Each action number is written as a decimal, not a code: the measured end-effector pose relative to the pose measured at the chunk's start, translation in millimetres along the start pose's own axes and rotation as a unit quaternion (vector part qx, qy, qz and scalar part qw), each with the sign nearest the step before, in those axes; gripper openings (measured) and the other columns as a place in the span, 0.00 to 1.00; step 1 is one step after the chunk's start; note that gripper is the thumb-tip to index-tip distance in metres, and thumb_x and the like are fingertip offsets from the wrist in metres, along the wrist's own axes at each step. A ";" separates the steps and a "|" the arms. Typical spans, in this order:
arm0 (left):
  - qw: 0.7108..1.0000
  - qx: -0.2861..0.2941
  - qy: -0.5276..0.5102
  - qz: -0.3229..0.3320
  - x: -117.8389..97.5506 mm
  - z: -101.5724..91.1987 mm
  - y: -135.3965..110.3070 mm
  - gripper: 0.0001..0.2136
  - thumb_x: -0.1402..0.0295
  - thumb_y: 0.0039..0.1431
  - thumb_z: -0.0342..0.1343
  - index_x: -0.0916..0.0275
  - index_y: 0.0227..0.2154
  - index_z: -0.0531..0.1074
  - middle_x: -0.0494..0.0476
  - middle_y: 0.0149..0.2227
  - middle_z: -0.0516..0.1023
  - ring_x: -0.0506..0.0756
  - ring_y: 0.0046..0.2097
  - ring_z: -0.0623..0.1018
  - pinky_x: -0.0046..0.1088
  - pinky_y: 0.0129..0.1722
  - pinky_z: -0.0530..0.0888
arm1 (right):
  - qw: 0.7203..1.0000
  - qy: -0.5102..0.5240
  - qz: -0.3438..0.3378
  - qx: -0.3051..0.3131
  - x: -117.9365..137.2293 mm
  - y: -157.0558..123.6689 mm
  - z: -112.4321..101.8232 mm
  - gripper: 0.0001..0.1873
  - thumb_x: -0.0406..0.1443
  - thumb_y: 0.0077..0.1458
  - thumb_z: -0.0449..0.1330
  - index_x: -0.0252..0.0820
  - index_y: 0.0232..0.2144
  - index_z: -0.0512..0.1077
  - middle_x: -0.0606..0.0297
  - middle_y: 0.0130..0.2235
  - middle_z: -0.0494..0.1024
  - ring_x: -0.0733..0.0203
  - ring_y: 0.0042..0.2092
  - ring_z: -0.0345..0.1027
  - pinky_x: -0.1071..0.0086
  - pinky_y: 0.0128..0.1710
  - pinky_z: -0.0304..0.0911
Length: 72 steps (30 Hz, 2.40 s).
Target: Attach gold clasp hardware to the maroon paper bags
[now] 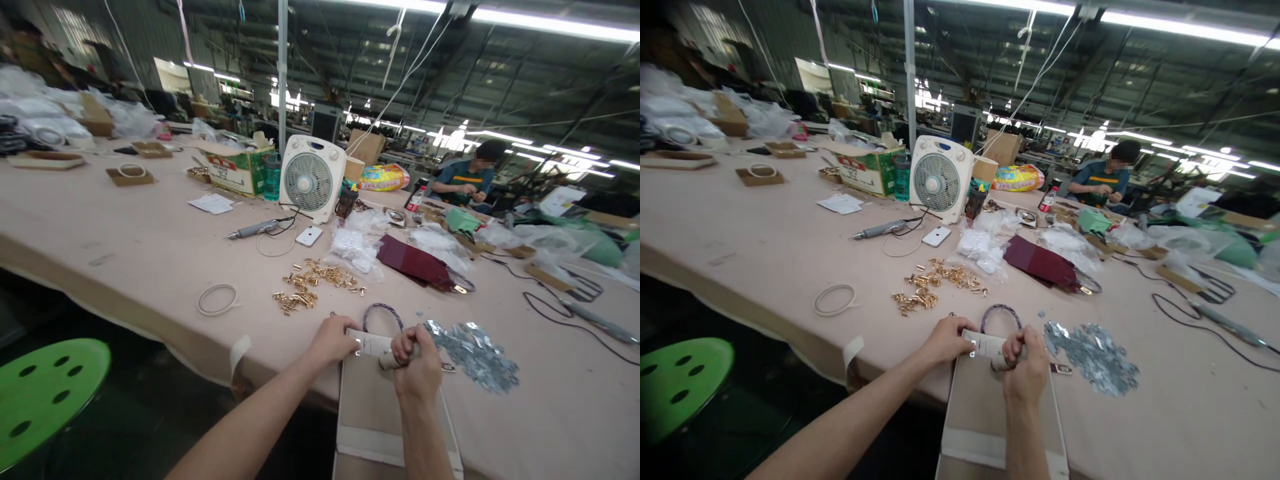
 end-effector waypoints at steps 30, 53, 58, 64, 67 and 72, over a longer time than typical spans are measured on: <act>0.997 0.049 0.037 0.038 -17.0 -19.1 -7.6 0.19 0.70 0.49 0.59 0.56 0.45 0.85 0.49 0.37 0.87 0.58 0.41 0.82 0.29 0.44 0.76 | 0.973 -0.177 -0.139 0.047 -48.6 -18.6 50.9 0.22 0.46 0.66 0.59 0.42 0.22 0.68 0.74 0.17 0.58 0.69 0.18 0.51 0.73 0.17 0.45; 0.975 0.019 0.149 0.161 -14.4 -1.8 -34.7 0.36 0.56 0.47 0.75 0.52 0.60 0.72 0.55 0.47 0.75 0.61 0.48 0.77 0.34 0.49 0.74 | 0.998 0.046 -0.014 0.042 -48.4 23.8 43.2 0.19 0.48 0.64 0.59 0.43 0.27 0.64 0.79 0.20 0.56 0.72 0.18 0.45 0.76 0.18 0.46; 0.977 0.026 0.158 0.141 -17.1 -1.3 -35.5 0.32 0.56 0.49 0.73 0.51 0.58 0.73 0.54 0.46 0.74 0.60 0.47 0.76 0.33 0.47 0.73 | 0.995 -0.058 0.051 0.067 -59.6 33.9 56.1 0.20 0.51 0.62 0.61 0.43 0.29 0.65 0.79 0.19 0.58 0.72 0.17 0.47 0.78 0.15 0.45; 0.982 0.042 0.140 0.123 -15.5 -3.3 -33.8 0.23 0.57 0.50 0.72 0.55 0.49 0.77 0.55 0.45 0.75 0.60 0.46 0.76 0.32 0.45 0.72 | 0.975 -0.160 0.000 0.151 -55.4 12.6 63.3 0.20 0.50 0.64 0.58 0.43 0.26 0.66 0.76 0.18 0.60 0.70 0.18 0.50 0.76 0.16 0.47; 0.980 0.047 0.132 0.139 -13.6 -4.4 -33.5 0.20 0.56 0.51 0.71 0.55 0.46 0.78 0.55 0.44 0.75 0.59 0.45 0.76 0.30 0.45 0.71 | 0.967 -0.186 -0.050 0.166 -53.0 0.1 59.2 0.20 0.48 0.65 0.57 0.43 0.25 0.67 0.73 0.18 0.61 0.69 0.19 0.52 0.74 0.18 0.49; 0.975 0.034 0.147 0.163 -13.7 -6.8 -33.2 0.27 0.54 0.47 0.74 0.51 0.51 0.78 0.53 0.41 0.75 0.59 0.43 0.76 0.29 0.42 0.70 | 0.977 -0.137 -0.051 0.153 -35.9 -1.0 62.7 0.18 0.44 0.66 0.57 0.43 0.26 0.66 0.75 0.20 0.61 0.70 0.18 0.49 0.75 0.17 0.46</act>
Point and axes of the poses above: each hand's wrist, its own y-axis towards the middle knuckle, its own z-axis out of the palm, x = y × z, the point moved 6 cm from there along y, towards the middle knuckle
